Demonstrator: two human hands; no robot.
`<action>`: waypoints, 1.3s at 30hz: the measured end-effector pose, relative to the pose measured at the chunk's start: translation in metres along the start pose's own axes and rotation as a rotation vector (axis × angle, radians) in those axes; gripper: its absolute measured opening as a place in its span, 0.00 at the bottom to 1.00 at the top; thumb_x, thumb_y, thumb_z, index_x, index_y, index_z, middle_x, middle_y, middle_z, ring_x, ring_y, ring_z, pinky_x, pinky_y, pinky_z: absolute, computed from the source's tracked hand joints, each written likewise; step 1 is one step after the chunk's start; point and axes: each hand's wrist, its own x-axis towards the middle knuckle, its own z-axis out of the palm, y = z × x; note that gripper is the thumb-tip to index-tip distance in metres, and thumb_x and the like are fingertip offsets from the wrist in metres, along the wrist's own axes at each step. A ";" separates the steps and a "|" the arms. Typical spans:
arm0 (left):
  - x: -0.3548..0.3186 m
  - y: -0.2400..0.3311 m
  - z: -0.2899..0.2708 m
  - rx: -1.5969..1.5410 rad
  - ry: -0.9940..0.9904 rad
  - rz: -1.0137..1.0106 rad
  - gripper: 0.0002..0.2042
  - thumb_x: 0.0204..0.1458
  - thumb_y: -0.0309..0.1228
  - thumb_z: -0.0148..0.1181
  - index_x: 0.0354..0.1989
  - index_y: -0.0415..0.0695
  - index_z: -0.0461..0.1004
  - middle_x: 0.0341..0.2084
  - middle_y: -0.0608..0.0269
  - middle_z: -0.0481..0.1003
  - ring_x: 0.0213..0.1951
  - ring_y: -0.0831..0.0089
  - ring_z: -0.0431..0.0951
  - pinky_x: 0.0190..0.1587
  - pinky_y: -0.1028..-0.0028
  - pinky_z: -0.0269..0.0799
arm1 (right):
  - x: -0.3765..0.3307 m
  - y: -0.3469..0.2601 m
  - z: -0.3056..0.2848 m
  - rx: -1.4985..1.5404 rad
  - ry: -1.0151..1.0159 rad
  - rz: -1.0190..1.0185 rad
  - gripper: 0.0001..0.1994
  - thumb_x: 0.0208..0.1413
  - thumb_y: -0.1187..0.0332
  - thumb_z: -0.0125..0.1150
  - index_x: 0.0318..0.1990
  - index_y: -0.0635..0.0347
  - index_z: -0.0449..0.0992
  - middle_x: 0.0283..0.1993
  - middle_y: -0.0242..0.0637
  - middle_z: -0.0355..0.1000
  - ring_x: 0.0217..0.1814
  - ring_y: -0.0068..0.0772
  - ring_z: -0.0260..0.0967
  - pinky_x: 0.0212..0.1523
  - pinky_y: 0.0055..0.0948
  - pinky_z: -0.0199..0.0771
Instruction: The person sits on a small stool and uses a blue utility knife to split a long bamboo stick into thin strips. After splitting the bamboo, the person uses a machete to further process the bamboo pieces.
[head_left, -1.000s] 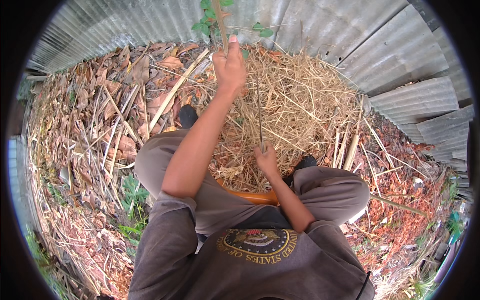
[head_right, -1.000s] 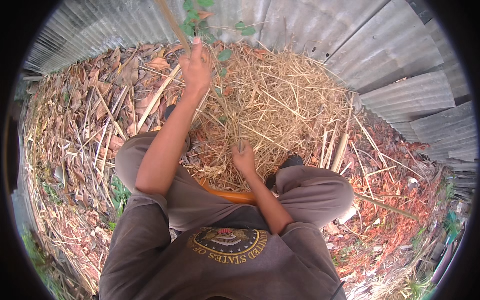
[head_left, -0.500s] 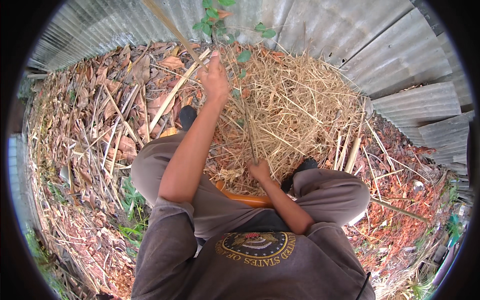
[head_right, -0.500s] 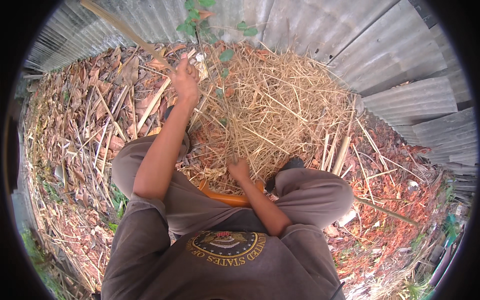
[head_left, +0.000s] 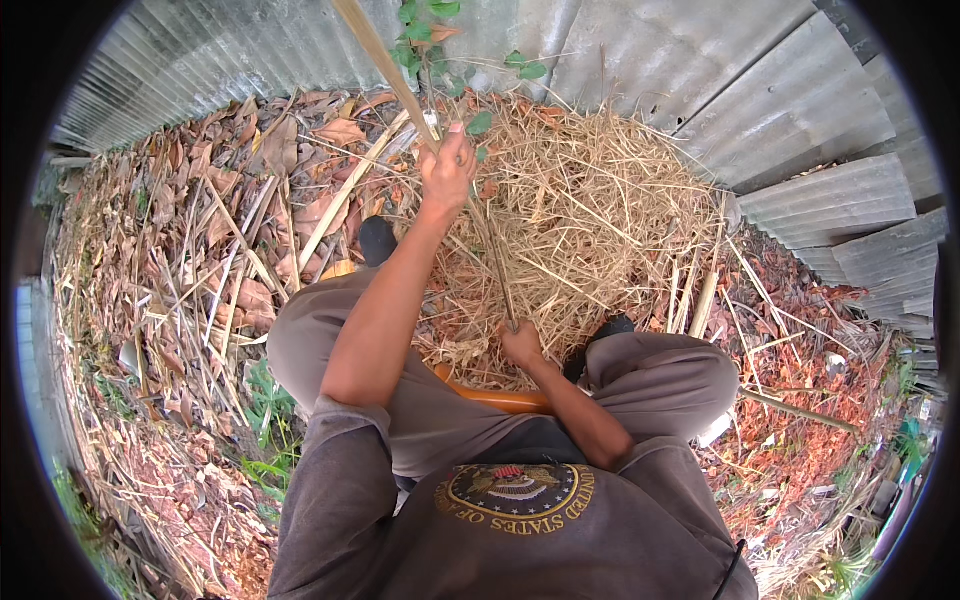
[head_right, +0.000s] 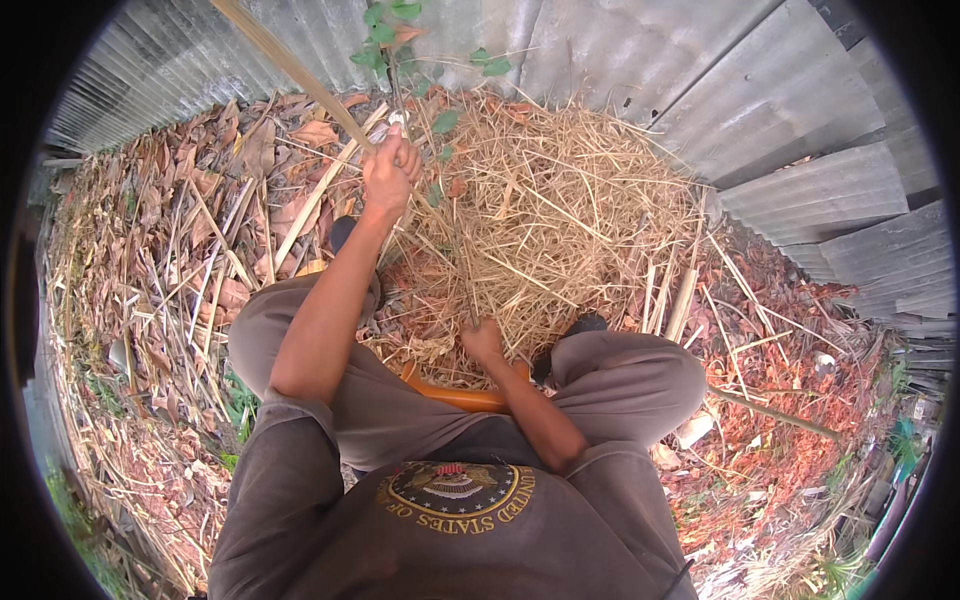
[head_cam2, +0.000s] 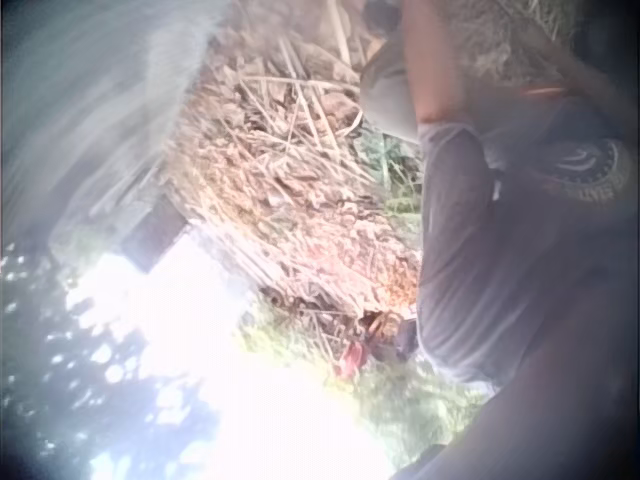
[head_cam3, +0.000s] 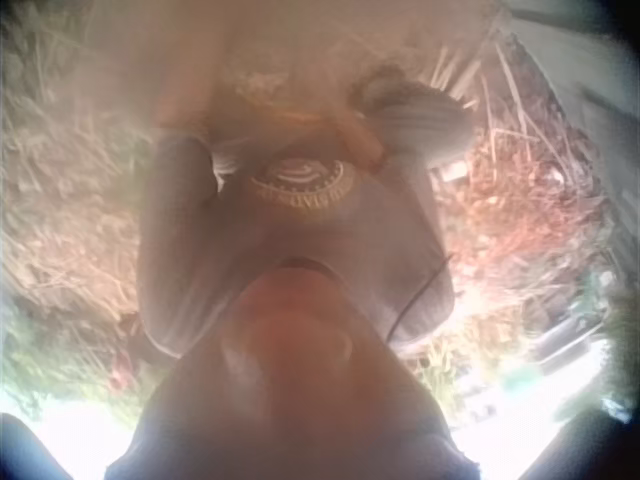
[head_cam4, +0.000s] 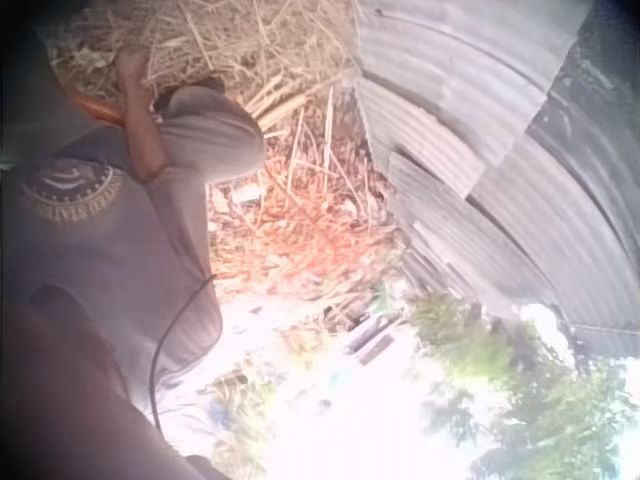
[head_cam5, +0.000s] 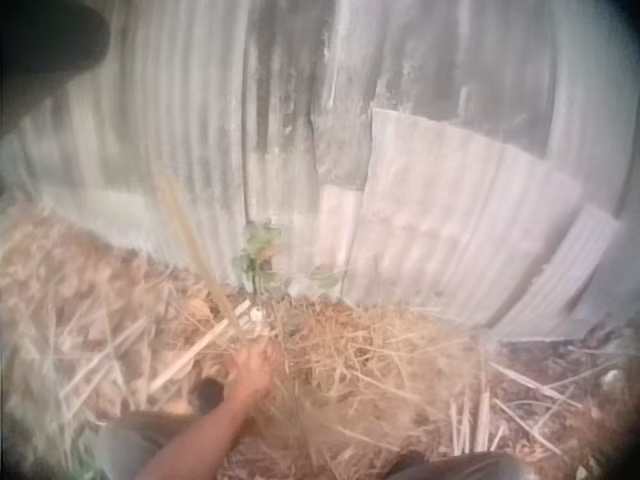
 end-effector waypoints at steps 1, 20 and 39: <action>-0.005 -0.005 -0.002 0.015 -0.014 -0.007 0.23 0.60 0.41 0.50 0.13 0.49 0.53 0.09 0.70 0.51 0.12 0.77 0.50 0.17 0.74 0.46 | 0.001 -0.004 0.000 -0.049 -0.055 0.140 0.09 0.57 0.67 0.54 0.31 0.64 0.66 0.13 0.31 0.61 0.10 0.25 0.59 0.13 0.28 0.59; -0.004 -0.020 -0.009 0.059 -0.059 0.008 0.23 0.62 0.39 0.48 0.14 0.47 0.54 0.09 0.69 0.54 0.12 0.78 0.52 0.17 0.75 0.48 | -0.025 -0.078 -0.029 0.364 -0.303 0.391 0.06 0.54 0.73 0.53 0.26 0.60 0.67 0.14 0.32 0.58 0.10 0.28 0.56 0.13 0.31 0.59; 0.003 -0.014 -0.004 0.043 -0.012 0.024 0.24 0.61 0.41 0.50 0.12 0.46 0.56 0.11 0.69 0.55 0.13 0.77 0.53 0.17 0.74 0.49 | -0.027 -0.118 -0.033 0.324 -0.038 -0.165 0.00 0.53 0.78 0.51 0.31 0.65 0.67 0.17 0.32 0.62 0.13 0.21 0.58 0.14 0.25 0.58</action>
